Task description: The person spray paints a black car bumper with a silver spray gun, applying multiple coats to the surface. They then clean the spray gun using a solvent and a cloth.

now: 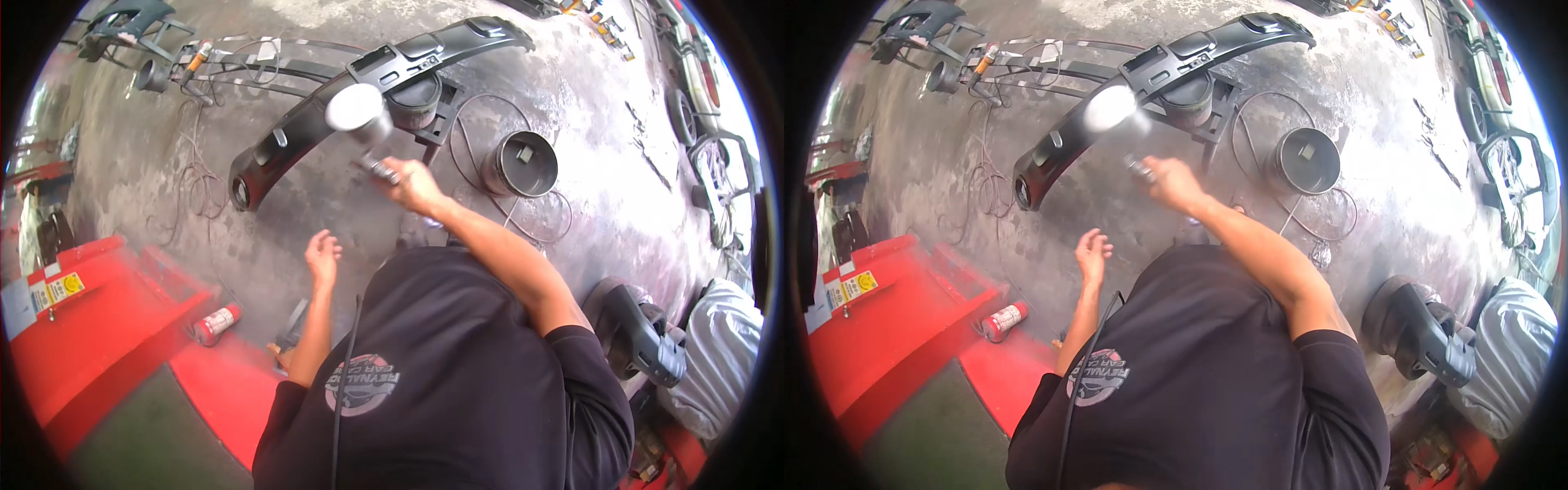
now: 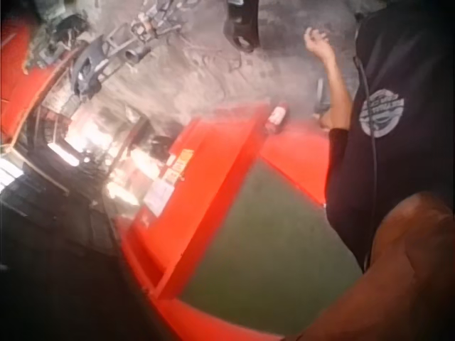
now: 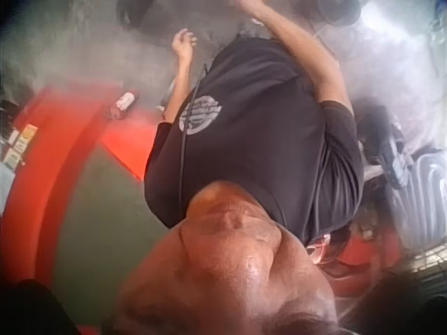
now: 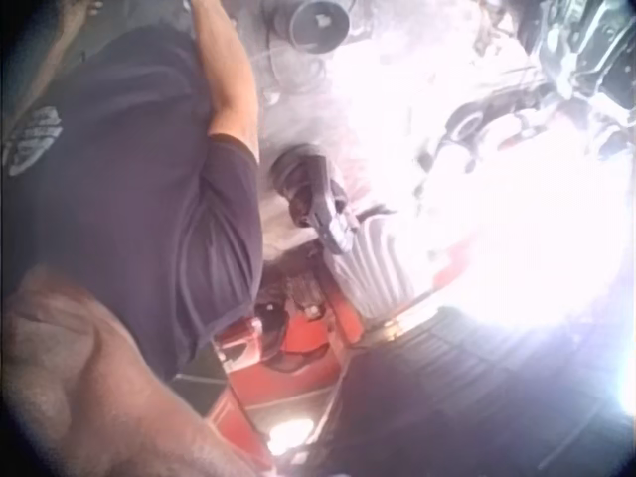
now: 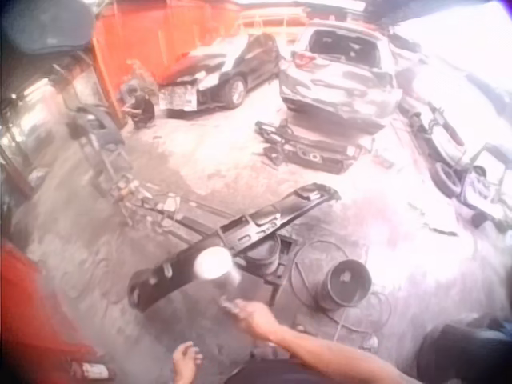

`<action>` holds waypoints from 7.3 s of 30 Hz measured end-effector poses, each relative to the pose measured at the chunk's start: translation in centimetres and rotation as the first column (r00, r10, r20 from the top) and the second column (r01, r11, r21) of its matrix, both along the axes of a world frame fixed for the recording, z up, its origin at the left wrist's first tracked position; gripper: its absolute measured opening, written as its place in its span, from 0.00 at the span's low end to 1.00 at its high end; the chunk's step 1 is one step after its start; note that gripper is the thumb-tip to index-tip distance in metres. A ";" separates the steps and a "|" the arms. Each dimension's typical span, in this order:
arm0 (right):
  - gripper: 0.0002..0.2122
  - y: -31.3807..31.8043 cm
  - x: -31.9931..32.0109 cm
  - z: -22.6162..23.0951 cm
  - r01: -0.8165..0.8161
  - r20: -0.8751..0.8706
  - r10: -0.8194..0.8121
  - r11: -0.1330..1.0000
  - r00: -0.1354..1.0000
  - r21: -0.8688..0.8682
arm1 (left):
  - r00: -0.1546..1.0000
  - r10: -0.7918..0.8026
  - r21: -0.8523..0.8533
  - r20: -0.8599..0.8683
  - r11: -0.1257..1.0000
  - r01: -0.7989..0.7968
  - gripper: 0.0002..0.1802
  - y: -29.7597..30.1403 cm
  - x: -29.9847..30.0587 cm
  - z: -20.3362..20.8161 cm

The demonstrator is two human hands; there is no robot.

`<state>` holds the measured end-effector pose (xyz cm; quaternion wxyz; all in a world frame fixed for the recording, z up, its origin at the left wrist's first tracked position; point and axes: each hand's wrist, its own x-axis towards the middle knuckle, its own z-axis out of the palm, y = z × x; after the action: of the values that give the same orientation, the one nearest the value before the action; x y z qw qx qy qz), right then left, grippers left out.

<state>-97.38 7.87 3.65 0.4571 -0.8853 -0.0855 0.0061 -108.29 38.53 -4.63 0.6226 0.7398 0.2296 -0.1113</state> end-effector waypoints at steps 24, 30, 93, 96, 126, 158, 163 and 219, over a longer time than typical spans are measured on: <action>0.27 -18.9 -25.1 5.4 0.162 -0.096 -0.207 0.924 0.974 -0.347 | 0.236 -0.938 0.623 0.254 0.346 0.702 0.47 -28.1 3.8 23.3; 0.28 -24.3 -33.2 5.2 0.332 -0.091 -0.377 0.890 0.922 -0.313 | 0.035 -0.955 0.697 0.293 0.239 0.676 0.43 -37.5 -1.5 24.5; 0.22 -101.5 -38.7 9.3 0.279 -0.252 -0.340 0.927 0.906 -0.250 | 0.243 -0.904 0.414 0.352 0.383 0.826 0.44 -102.7 -7.9 20.0; 0.25 -111.9 -41.7 -1.0 0.444 -0.429 -0.471 0.880 0.771 -0.169 | 0.284 -0.948 0.440 0.143 0.318 0.840 0.35 -99.8 -6.8 12.4; 0.30 -145.6 3.3 -11.9 0.509 -0.681 -0.554 0.807 0.478 -0.299 | 0.778 -0.625 0.123 0.064 0.779 0.615 0.19 -128.0 37.8 -0.2; 0.20 -170.9 31.1 -10.9 0.542 -0.670 -0.443 0.837 0.596 -0.072 | 0.755 -0.002 0.153 -0.655 0.979 0.135 0.11 -142.7 8.2 -5.6; 0.19 -171.5 30.1 -10.9 0.568 -0.681 -0.458 0.819 0.571 -0.075 | 0.757 0.000 0.143 -0.653 0.982 0.123 0.11 -143.7 9.2 -5.7; 0.25 -175.1 11.8 -18.5 0.856 -0.721 -0.609 0.515 0.331 -0.041 | 0.903 -0.382 0.453 -0.197 0.781 0.429 0.16 -150.7 35.7 -7.7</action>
<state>-85.60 -167.23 -14.89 0.5532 -0.6616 0.4981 0.0899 -72.57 -112.13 -12.34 0.3664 0.8978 0.1146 -0.2160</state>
